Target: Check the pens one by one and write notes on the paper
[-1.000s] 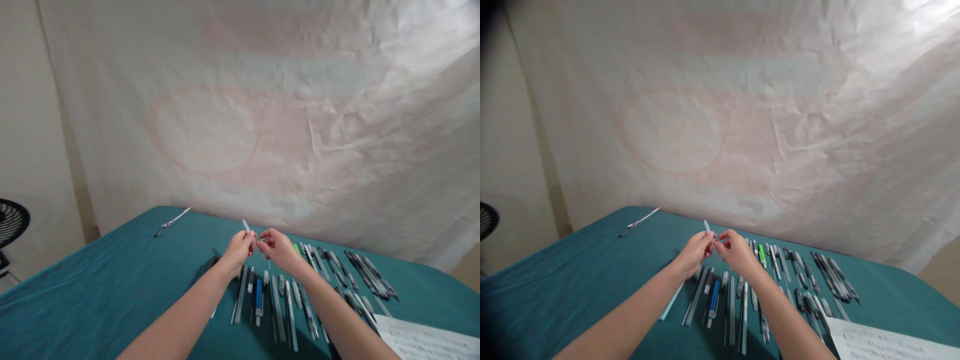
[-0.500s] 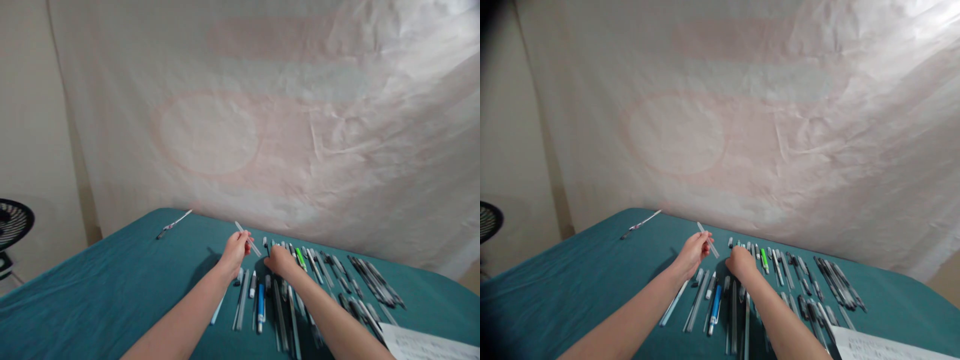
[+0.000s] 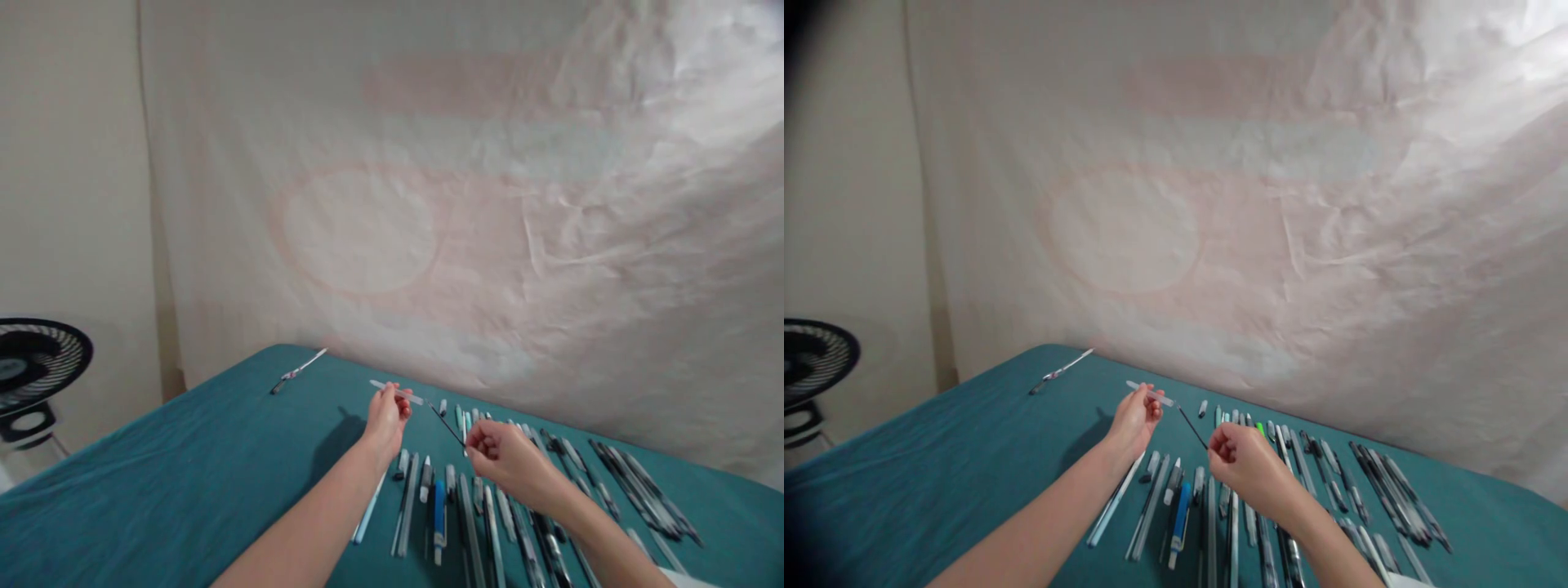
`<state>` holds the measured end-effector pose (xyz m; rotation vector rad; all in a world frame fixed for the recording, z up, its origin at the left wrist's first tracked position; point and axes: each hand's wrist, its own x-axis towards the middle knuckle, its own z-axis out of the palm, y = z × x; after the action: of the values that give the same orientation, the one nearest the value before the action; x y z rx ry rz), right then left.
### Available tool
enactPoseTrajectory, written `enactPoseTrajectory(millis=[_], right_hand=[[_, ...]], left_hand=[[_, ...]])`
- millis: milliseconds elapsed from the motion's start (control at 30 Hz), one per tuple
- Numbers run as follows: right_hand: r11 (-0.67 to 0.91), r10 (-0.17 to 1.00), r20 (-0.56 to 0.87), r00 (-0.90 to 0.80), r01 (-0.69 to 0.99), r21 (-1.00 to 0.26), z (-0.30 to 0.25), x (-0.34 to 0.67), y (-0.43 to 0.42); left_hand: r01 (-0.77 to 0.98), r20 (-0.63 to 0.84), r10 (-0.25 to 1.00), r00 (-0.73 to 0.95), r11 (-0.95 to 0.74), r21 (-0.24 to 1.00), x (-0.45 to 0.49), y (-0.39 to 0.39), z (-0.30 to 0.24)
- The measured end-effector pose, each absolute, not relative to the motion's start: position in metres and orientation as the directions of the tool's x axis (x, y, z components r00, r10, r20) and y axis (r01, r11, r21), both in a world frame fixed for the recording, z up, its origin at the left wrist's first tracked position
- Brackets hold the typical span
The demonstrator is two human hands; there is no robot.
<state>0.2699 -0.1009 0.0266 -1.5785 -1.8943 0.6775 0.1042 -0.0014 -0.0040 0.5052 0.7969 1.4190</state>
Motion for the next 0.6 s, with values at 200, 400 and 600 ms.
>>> enactPoseTrajectory(millis=[200,400,600], right_hand=[[0.211,0.977,0.146,-0.152,0.713,-0.669,0.023,0.271,-0.101],[0.245,0.967,0.200,-0.156,0.782,-0.573,0.037,0.273,-0.094],[0.358,0.920,0.311,-0.239,0.835,-0.418,0.078,0.266,-0.083]], left_hand=[[-0.682,-0.196,0.980,-0.020,0.130,0.720,0.107,-0.006,0.000],[-0.680,-0.215,0.977,0.004,0.160,0.716,0.110,-0.010,-0.002],[-0.726,-0.268,0.962,0.054,0.222,0.651,0.113,-0.011,-0.003]])
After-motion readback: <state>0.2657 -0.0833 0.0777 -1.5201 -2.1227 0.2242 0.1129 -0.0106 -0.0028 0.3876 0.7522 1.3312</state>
